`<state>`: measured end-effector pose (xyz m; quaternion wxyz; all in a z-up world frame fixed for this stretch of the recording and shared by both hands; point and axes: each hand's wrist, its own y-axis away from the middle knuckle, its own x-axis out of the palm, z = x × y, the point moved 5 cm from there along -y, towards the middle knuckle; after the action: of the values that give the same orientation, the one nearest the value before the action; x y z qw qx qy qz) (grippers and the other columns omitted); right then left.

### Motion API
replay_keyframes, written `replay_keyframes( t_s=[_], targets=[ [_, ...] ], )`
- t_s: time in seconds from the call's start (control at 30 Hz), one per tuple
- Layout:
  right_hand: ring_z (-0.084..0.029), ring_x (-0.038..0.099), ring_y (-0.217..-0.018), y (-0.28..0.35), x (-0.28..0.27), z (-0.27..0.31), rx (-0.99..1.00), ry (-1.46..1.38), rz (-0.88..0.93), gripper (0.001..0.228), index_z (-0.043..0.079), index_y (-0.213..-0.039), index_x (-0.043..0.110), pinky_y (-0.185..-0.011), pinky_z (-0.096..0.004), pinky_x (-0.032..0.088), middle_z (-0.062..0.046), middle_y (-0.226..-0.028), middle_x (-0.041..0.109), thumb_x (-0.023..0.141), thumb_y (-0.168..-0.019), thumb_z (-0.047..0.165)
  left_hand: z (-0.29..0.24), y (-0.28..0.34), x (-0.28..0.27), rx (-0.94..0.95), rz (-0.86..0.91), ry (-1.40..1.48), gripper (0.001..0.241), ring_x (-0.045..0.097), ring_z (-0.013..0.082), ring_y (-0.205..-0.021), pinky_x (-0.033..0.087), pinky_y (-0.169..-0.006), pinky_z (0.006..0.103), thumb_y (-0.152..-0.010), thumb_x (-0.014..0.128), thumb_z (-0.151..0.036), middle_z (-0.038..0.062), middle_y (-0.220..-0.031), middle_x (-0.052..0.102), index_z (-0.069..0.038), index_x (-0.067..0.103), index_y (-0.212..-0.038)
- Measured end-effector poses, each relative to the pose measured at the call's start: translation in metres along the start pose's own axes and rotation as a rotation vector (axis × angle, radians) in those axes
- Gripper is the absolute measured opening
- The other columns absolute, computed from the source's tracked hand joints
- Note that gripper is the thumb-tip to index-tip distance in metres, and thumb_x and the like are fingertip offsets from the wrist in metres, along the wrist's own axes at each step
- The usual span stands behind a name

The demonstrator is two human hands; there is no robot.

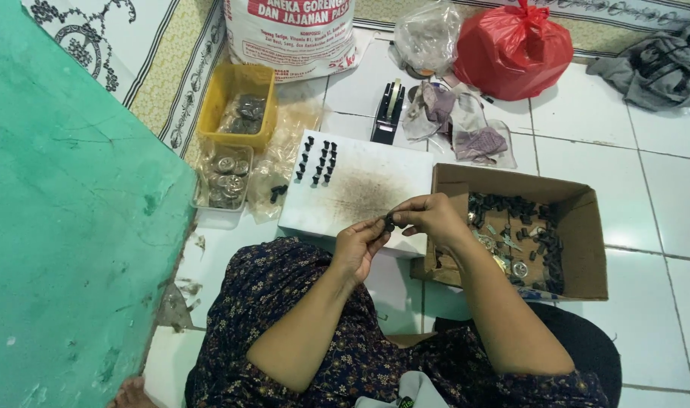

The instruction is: Assembling small metal components by inserting pins into a template and sorting parts in a box.

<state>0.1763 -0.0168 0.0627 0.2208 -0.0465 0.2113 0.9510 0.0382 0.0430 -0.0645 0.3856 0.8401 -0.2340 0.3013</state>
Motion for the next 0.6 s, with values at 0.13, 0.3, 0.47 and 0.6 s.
replay_keyframes(
  t_s=[0.13, 0.3, 0.47, 0.6],
  targets=[
    [-0.026, 0.072, -0.076, -0.008, 0.009, 0.000, 0.028, -0.043, 0.000, 0.022, -0.010, -0.100, 0.077, -0.067, -0.035, 0.067, -0.025, -0.084, 0.074, 0.082, -0.080, -0.002, -0.004, -0.001, -0.003, -0.002, -0.038, 0.013, 0.030, 0.075, 0.0242, -0.089, 0.067, -0.083, 0.0328, -0.087, 0.081, -0.004, 0.021, -0.101, 0.075, 0.007, 0.072, -0.113],
    [-0.027, 0.072, -0.077, -0.017, 0.018, -0.004, -0.002, -0.053, -0.011, 0.020, -0.011, -0.099, 0.076, -0.068, -0.038, 0.068, -0.026, -0.084, 0.074, 0.081, -0.081, -0.005, -0.005, -0.001, -0.008, -0.014, -0.098, 0.038, 0.028, 0.074, 0.0233, -0.092, 0.066, -0.085, 0.0318, -0.088, 0.079, -0.003, 0.019, -0.102, 0.074, 0.009, 0.071, -0.112],
    [-0.025, 0.071, -0.082, -0.022, 0.025, 0.001, -0.034, -0.099, -0.033, 0.025, -0.008, -0.106, 0.076, -0.073, -0.037, 0.067, -0.024, -0.090, 0.075, 0.082, -0.085, 0.004, -0.023, 0.000, 0.005, 0.017, -0.110, 0.097, 0.022, 0.073, 0.0224, -0.090, 0.066, -0.084, 0.0302, -0.090, 0.077, -0.005, 0.017, -0.099, 0.074, 0.005, 0.072, -0.109],
    [-0.023, 0.071, -0.089, -0.035, 0.037, -0.011, -0.066, -0.111, -0.055, 0.040, -0.001, -0.111, 0.078, -0.077, -0.035, 0.064, -0.018, -0.094, 0.077, 0.091, -0.076, 0.011, -0.042, 0.001, 0.011, 0.078, -0.129, 0.136, 0.023, 0.073, 0.0230, -0.090, 0.066, -0.082, 0.0298, -0.093, 0.075, -0.010, 0.017, -0.098, 0.074, 0.004, 0.071, -0.111]
  ],
)
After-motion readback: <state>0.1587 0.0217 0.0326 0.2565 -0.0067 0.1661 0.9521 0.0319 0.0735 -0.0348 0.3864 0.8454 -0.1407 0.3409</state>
